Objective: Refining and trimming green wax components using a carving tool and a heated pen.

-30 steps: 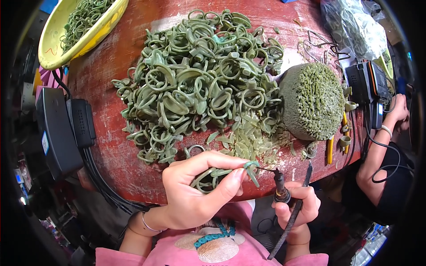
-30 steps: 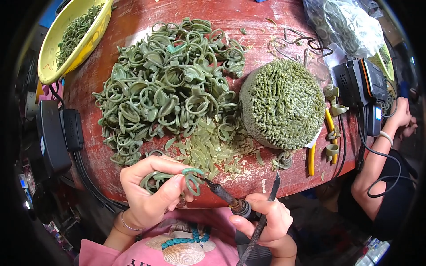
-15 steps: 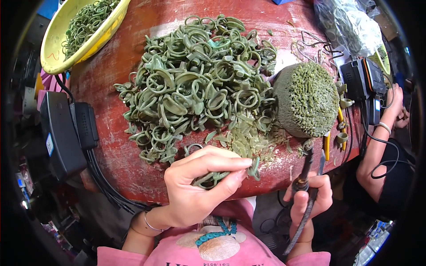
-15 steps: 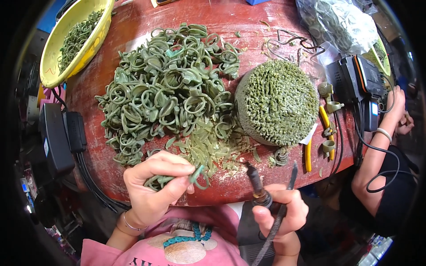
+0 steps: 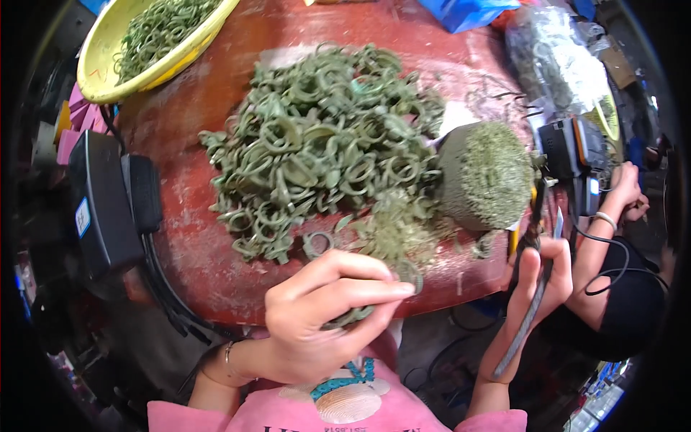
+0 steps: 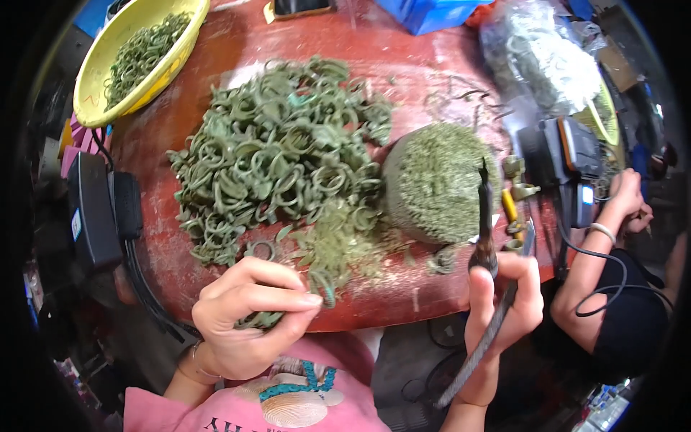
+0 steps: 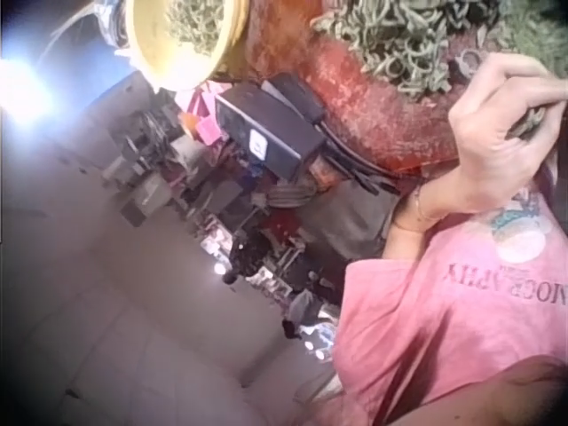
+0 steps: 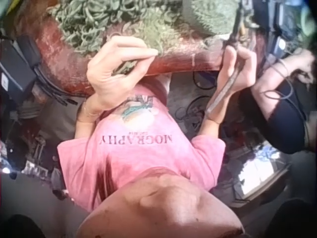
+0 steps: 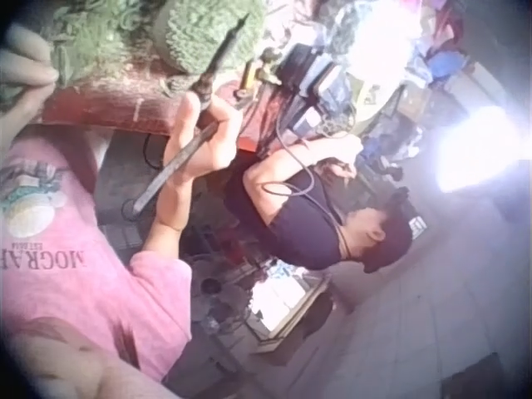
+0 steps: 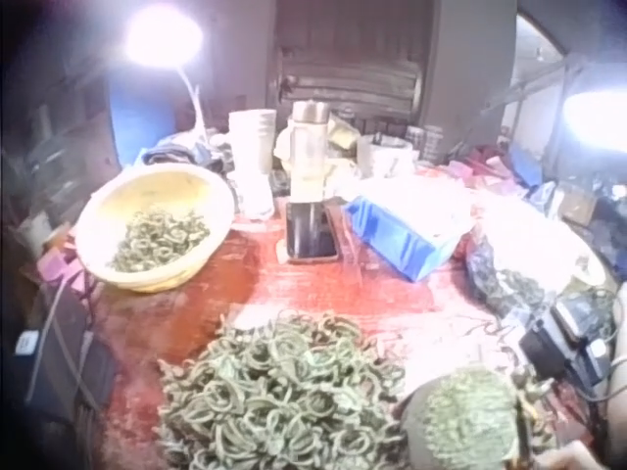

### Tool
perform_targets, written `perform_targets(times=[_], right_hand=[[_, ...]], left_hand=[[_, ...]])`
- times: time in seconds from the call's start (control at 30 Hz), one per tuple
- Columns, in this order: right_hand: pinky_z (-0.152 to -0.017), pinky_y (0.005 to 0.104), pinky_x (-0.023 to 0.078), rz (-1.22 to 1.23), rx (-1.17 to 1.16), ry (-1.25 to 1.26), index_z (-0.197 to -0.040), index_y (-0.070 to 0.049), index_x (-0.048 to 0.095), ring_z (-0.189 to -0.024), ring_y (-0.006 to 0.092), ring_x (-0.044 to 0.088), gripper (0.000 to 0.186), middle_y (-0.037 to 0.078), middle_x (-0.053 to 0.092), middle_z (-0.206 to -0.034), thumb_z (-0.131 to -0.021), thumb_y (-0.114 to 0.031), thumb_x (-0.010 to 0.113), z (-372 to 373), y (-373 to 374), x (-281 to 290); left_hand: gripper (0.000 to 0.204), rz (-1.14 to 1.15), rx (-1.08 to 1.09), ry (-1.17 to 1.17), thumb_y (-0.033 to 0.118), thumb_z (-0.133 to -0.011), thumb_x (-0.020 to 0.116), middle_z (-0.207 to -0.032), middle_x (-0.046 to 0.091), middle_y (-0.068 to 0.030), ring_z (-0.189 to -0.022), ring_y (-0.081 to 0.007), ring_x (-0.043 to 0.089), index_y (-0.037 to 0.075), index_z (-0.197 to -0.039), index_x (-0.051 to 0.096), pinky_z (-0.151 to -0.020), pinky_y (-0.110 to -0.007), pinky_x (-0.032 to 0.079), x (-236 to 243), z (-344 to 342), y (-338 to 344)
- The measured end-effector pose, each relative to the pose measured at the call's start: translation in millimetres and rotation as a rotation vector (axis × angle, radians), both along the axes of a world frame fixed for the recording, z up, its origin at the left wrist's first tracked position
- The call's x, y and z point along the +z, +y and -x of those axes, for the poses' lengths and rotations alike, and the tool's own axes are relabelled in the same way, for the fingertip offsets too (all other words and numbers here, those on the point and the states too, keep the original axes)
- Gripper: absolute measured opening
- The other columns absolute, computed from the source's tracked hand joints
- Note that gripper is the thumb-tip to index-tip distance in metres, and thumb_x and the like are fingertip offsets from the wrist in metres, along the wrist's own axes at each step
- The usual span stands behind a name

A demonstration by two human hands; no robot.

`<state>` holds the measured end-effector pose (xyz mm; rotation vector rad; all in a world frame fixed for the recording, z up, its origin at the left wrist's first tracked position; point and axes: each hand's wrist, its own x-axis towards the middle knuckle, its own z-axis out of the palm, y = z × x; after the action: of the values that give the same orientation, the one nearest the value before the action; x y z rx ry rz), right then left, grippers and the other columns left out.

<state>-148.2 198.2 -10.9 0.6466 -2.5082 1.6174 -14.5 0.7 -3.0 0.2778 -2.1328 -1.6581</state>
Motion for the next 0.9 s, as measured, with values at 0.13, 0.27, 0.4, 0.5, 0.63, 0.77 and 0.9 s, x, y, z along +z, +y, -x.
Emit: perform_targets(times=[0.13,0.27,0.4,0.5,0.63,0.77,0.9], right_hand=[[-0.047,0.0195,0.033,-0.332,-0.165,0.298,-0.076,0.0,0.051,-0.049,0.0057,0.04,0.019,0.001,0.047,-0.059,-0.079,-0.01,0.068,50,-9,9],[-0.046,0.0207,0.031,-0.279,-0.184,0.152,-0.079,0.0,0.056,-0.052,0.0048,0.037,0.013,-0.001,0.045,-0.059,-0.08,-0.007,0.067,86,-23,3],[-0.05,0.0211,0.032,-0.44,-0.083,0.168,-0.081,0.001,0.057,-0.055,0.0056,0.037,0.015,-0.002,0.044,-0.058,-0.082,-0.012,0.065,96,-26,-2],[-0.051,0.0209,0.033,-0.477,-0.061,0.184,-0.082,0.001,0.058,-0.056,0.0059,0.038,0.015,-0.001,0.044,-0.059,-0.083,-0.013,0.064,97,-21,-3],[-0.053,0.0216,0.038,-0.348,-0.165,-0.063,-0.086,0.0,0.059,-0.057,0.0069,0.045,0.014,0.0,0.051,-0.063,-0.088,-0.014,0.057,89,-18,1],[-0.056,0.0196,0.039,-0.224,-0.213,0.308,-0.087,0.001,0.058,-0.061,0.0065,0.046,0.014,0.001,0.053,-0.069,-0.09,-0.01,0.051,67,-29,13],[-0.057,0.0204,0.039,-0.137,-0.045,0.245,-0.085,0.001,0.057,-0.063,0.0074,0.047,0.014,0.003,0.053,-0.072,-0.091,-0.01,0.051,44,-47,32]], left_hand=[[0.023,-0.045,0.053,-0.021,-0.008,-0.068,0.07,-0.082,0.064,-0.0113,-0.071,-0.0173,0.064,0.001,-0.089,0.066,-0.064,-0.026,0.051,4,3,0],[0.017,-0.488,0.057,-0.118,-0.004,-0.074,0.067,-0.083,0.066,-0.0122,-0.073,-0.0143,0.063,-0.004,-0.091,0.063,-0.064,-0.026,0.051,10,-2,1],[0.013,-1.012,-0.043,-0.133,0.003,-0.084,0.06,-0.083,0.065,-0.0128,-0.067,-0.0088,0.06,-0.005,-0.094,0.059,-0.049,-0.017,0.044,12,-9,-5],[0.013,-1.108,-0.061,-0.216,0.006,-0.086,0.058,-0.079,0.064,-0.012,-0.063,-0.0079,0.059,-0.004,-0.094,0.058,-0.044,-0.016,0.039,9,-11,-9],[0.012,-1.186,-0.033,-0.244,0.006,-0.087,0.056,-0.073,0.062,-0.0103,-0.053,-0.0053,0.05,-0.003,-0.094,0.056,-0.042,-0.016,0.035,9,-9,-10],[0.013,-1.047,-0.014,-0.182,0.007,-0.088,0.055,-0.081,0.061,-0.0145,-0.057,-0.0104,0.053,-0.003,-0.095,0.053,-0.041,-0.017,0.035,30,-22,-19],[0.014,-0.814,0.029,-0.161,0.012,-0.088,0.056,-0.089,0.061,-0.0181,-0.065,-0.0159,0.062,-0.001,-0.092,0.051,-0.038,-0.017,0.036,76,-47,-46]])
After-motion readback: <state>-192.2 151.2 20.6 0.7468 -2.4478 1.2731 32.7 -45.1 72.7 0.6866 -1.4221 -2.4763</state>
